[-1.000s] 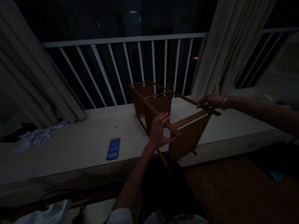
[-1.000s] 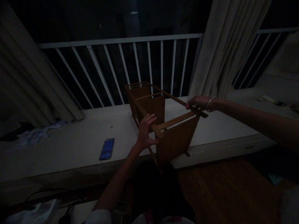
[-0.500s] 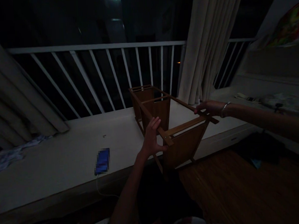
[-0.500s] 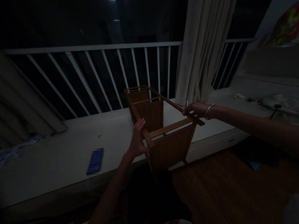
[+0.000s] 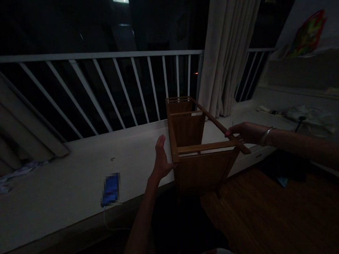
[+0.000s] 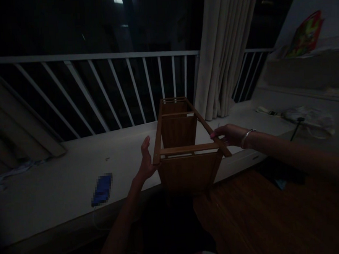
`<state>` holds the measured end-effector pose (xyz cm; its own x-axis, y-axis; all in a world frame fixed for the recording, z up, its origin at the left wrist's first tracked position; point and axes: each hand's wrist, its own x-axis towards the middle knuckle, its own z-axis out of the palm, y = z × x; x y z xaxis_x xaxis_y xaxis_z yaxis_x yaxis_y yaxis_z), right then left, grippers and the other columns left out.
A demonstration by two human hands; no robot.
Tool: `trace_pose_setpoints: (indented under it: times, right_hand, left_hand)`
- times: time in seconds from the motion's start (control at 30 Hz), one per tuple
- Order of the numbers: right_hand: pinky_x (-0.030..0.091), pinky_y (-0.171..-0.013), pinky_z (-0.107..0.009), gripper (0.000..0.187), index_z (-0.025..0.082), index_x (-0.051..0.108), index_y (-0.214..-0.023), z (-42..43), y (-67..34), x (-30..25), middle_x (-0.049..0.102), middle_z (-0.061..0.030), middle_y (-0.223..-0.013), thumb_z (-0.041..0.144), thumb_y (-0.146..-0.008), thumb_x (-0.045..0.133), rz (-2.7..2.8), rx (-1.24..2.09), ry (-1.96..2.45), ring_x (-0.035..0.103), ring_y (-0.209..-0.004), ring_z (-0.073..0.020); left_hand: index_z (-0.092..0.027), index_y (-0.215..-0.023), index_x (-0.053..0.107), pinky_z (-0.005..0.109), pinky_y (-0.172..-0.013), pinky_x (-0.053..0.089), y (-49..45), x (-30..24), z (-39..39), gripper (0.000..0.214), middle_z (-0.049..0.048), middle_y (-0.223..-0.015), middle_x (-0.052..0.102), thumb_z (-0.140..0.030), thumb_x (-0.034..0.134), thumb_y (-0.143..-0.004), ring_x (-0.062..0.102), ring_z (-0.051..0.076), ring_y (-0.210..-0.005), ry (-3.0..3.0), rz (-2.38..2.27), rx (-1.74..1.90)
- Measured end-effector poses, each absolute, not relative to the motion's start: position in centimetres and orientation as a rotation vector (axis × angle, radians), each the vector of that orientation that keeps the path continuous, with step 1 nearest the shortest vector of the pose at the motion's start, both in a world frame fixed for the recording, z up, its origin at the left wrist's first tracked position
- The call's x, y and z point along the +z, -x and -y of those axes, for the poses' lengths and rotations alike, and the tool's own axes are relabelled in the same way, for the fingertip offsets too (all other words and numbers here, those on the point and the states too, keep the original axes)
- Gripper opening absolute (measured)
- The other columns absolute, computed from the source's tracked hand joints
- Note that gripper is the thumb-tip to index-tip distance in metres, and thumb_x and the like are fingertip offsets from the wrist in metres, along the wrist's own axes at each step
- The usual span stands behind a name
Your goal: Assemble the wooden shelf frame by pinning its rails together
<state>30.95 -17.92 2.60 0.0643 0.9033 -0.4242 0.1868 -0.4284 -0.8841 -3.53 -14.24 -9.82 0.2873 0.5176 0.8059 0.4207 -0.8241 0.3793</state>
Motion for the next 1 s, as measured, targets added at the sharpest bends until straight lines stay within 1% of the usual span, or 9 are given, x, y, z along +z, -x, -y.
trace_pose_setpoints:
  times: [0.1, 0.23, 0.4, 0.5, 0.63, 0.73, 0.87, 0.93, 1.0]
  right_hand:
    - [0.051, -0.064, -0.026, 0.009, 0.014, 0.057, -0.079, 18.2, -29.9, 2.3, 0.059, -0.0091, -0.086, 0.019, -0.073, 0.053, 1.051, 1.486, 1.617, 0.058, -0.067, -0.0147]
    - [0.052, -0.070, -0.027, 0.004, 0.015, 0.054, -0.075, 18.2, -27.8, 2.0, 0.059, -0.0060, -0.081, 0.015, -0.074, 0.050, 0.977, 1.571, 1.497, 0.059, -0.067, -0.0126]
    - [0.052, -0.071, -0.025, 0.012, 0.015, 0.049, -0.069, 18.1, -24.8, 2.3, 0.057, -0.0052, -0.075, 0.012, -0.079, 0.042, 0.924, 1.651, 1.368, 0.059, -0.069, -0.0120]
    - [0.052, -0.072, -0.026, 0.015, 0.016, 0.048, -0.069, 17.5, -23.4, 2.4, 0.056, -0.0041, -0.071, 0.013, -0.082, 0.040, 0.921, 1.698, 1.311, 0.058, -0.067, -0.0110]
    - [0.051, -0.079, -0.029, 0.014, 0.015, 0.049, -0.072, 16.3, -21.7, 2.4, 0.054, -0.0024, -0.067, 0.014, -0.083, 0.040, 0.914, 1.783, 1.227, 0.058, -0.067, -0.0108]
    - [0.050, -0.083, -0.031, 0.012, 0.015, 0.049, -0.074, 15.4, -20.1, 2.5, 0.053, -0.0013, -0.065, 0.013, -0.083, 0.041, 0.894, 1.820, 1.195, 0.059, -0.068, -0.0110]
    - [0.049, -0.085, -0.030, 0.013, 0.015, 0.049, -0.073, 14.1, -17.9, 2.4, 0.053, 0.0002, -0.062, 0.012, -0.083, 0.041, 0.883, 1.872, 1.149, 0.059, -0.064, -0.0098]
    - [0.048, -0.085, -0.030, 0.014, 0.014, 0.049, -0.072, 13.3, -16.8, 2.2, 0.054, 0.0002, -0.062, 0.012, -0.083, 0.041, 0.895, 1.892, 1.119, 0.060, -0.065, -0.0099]
    - [0.048, -0.086, -0.030, 0.015, 0.014, 0.051, -0.072, 12.3, -15.7, 2.0, 0.056, -0.0007, -0.064, 0.013, -0.084, 0.042, 0.920, 1.901, 1.107, 0.061, -0.069, -0.0105]
  left_hand:
    - [-0.021, -0.140, 0.007, 0.050, -0.103, 0.024, 5.4, -10.1, 13.4, 0.095, 0.0179, -0.145, 0.015, -0.068, 0.047, -0.069, 0.017, 0.031, -0.134, -2.405, -0.979, 1.578]
    - [-0.022, -0.141, 0.005, 0.049, -0.104, 0.024, 8.1, -10.0, 11.8, 0.094, 0.0164, -0.146, 0.013, -0.072, 0.041, -0.070, 0.015, 0.030, -0.134, -2.379, -1.056, 1.500]
    - [-0.022, -0.141, 0.002, 0.048, -0.101, 0.028, 11.1, -9.8, 9.3, 0.092, 0.0169, -0.146, 0.011, -0.070, 0.039, -0.072, 0.016, 0.029, -0.134, -2.396, -1.111, 1.435]
    - [-0.022, -0.141, -0.001, 0.047, -0.103, 0.025, 12.5, -9.8, 7.6, 0.091, 0.0170, -0.146, 0.012, -0.069, 0.039, -0.074, 0.016, 0.027, -0.134, -2.360, -1.175, 1.426]
    - [-0.019, -0.141, 0.003, 0.046, -0.107, 0.017, 13.9, -10.2, 5.3, 0.091, 0.0176, -0.143, 0.020, -0.070, 0.037, -0.074, 0.019, 0.026, -0.133, -2.302, -1.286, 1.462]
    - [-0.018, -0.141, 0.005, 0.046, -0.106, 0.018, 15.0, -10.6, 3.5, 0.090, 0.0172, -0.140, 0.027, -0.070, 0.037, -0.074, 0.026, 0.025, -0.130, -2.203, -1.381, 1.481]
    - [-0.017, -0.138, 0.014, 0.046, -0.104, 0.023, 16.1, -10.8, 1.5, 0.084, 0.0166, -0.136, 0.033, -0.065, 0.042, -0.076, 0.029, 0.026, -0.128, -2.009, -1.535, 1.486]
    - [-0.017, -0.133, 0.026, 0.045, -0.104, 0.024, 16.5, -10.5, 0.7, 0.075, 0.0157, -0.134, 0.036, -0.061, 0.045, -0.076, 0.030, 0.026, -0.127, -1.915, -1.654, 1.477]
    - [-0.016, -0.123, 0.038, 0.046, -0.103, 0.026, 16.7, -9.9, 0.0, 0.064, 0.0150, -0.128, 0.042, -0.058, 0.047, -0.076, 0.034, 0.027, -0.124, -1.801, -1.801, 1.431]
